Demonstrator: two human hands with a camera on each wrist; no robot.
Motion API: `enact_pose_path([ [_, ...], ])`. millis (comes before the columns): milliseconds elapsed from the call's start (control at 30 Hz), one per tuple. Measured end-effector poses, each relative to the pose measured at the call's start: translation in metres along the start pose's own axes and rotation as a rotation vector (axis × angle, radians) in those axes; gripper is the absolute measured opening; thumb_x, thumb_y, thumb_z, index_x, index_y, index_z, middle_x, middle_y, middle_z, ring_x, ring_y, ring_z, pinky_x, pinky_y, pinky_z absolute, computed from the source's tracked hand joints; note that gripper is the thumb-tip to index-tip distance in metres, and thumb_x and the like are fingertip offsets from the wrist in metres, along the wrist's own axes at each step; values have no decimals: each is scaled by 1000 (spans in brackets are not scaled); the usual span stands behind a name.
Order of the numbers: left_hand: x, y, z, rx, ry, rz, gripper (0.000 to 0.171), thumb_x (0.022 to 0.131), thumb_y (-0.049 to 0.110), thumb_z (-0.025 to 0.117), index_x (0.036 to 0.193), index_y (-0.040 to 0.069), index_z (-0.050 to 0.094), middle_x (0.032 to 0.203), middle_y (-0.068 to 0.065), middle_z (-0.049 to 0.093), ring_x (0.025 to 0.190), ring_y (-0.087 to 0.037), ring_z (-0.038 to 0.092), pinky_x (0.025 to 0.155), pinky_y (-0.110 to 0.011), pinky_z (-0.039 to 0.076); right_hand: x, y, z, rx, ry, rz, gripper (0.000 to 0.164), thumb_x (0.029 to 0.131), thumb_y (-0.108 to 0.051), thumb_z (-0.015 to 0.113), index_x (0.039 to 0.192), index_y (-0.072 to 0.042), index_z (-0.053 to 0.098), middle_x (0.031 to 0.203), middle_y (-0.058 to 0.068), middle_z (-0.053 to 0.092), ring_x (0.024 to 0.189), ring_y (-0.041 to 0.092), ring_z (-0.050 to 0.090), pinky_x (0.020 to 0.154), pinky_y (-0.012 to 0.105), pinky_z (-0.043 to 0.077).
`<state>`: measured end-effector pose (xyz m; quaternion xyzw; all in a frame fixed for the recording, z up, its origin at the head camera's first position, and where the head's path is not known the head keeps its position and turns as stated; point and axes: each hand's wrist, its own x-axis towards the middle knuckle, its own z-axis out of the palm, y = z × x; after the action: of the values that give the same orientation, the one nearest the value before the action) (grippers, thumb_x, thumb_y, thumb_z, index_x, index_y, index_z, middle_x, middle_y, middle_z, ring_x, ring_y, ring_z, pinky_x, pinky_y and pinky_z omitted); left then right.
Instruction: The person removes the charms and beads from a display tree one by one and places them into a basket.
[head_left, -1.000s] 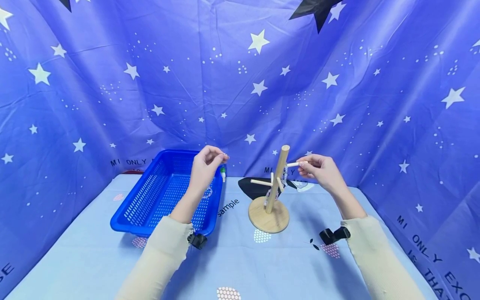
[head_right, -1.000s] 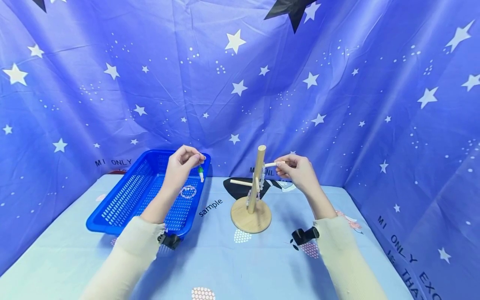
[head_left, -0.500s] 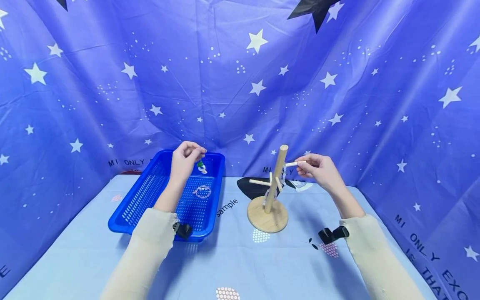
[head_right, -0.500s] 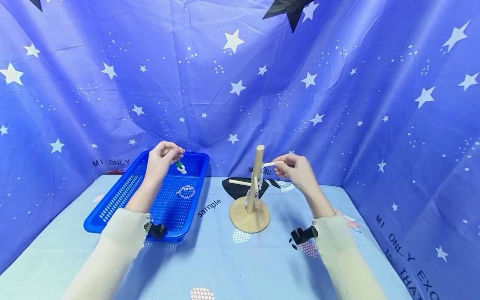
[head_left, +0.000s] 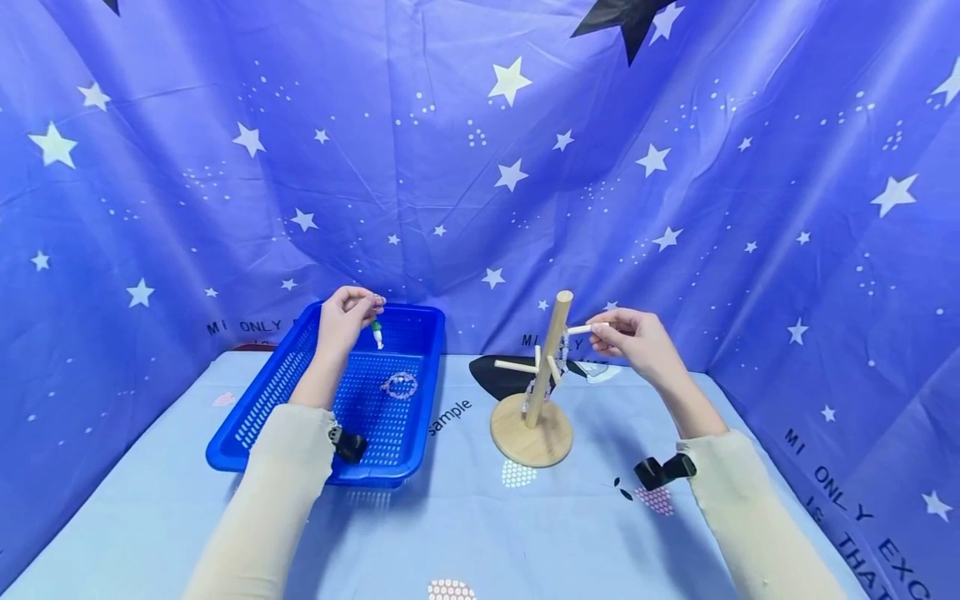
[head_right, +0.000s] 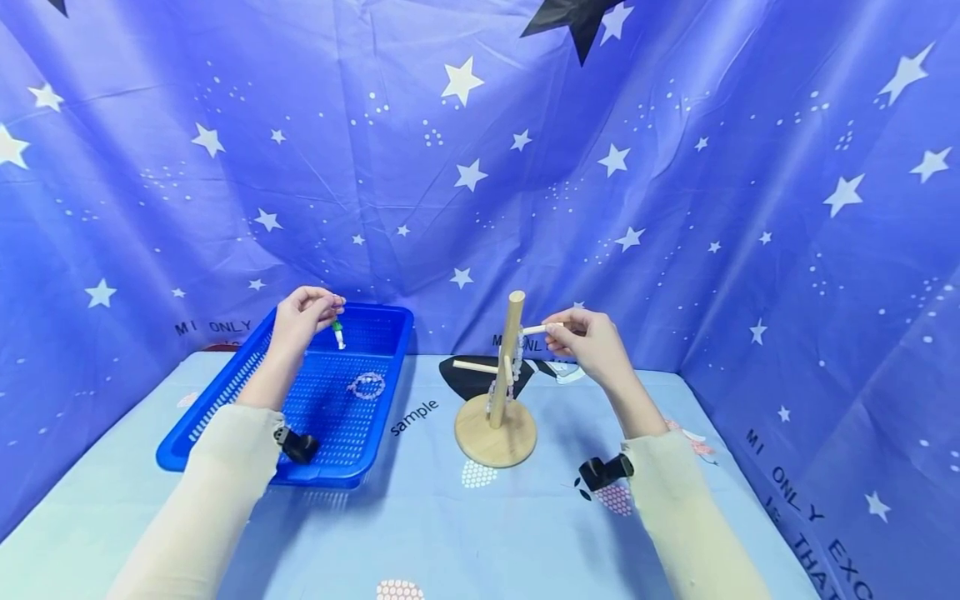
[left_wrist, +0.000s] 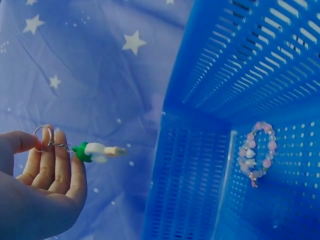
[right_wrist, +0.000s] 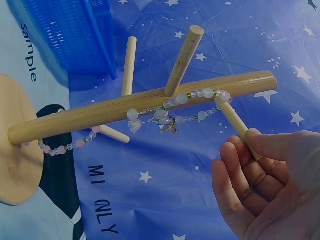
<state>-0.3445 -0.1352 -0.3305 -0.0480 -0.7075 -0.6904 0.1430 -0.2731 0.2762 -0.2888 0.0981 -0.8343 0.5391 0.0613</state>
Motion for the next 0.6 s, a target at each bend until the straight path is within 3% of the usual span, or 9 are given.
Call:
enact_pose_path([
  [133,2,-9,-5,14,-8,-49,15,102,13,54,108,0,57,82,18,68,82,3,67,93,-23,57,1,1,2,-4,-1,-5,34,102,-10,55,121,18,56,79,-6,68,73,1,67,76,24,61],
  [333,4,-22,-13,52,-35,-149,15,103,15,52,111,3,57,90,12,68,87,0,67,107,-40,51,1,1,5,-7,-7,-8,36,102,-12,56,122,17,56,80,-7,68,74,1,67,75,21,61],
  [467,8,-31,-13,123,-106,-200,20,104,15,50,114,0,57,111,-7,71,105,-16,69,108,-42,49,1,0,4,-14,2,-4,36,102,-12,56,123,17,57,80,-8,69,73,0,68,74,19,60],
  [600,14,-43,-12,206,-199,-247,26,104,14,47,120,-5,56,132,-26,62,117,-27,65,108,-43,49,2,2,2,-21,6,-3,36,102,-13,55,123,16,57,79,-11,68,73,0,68,73,19,60],
])
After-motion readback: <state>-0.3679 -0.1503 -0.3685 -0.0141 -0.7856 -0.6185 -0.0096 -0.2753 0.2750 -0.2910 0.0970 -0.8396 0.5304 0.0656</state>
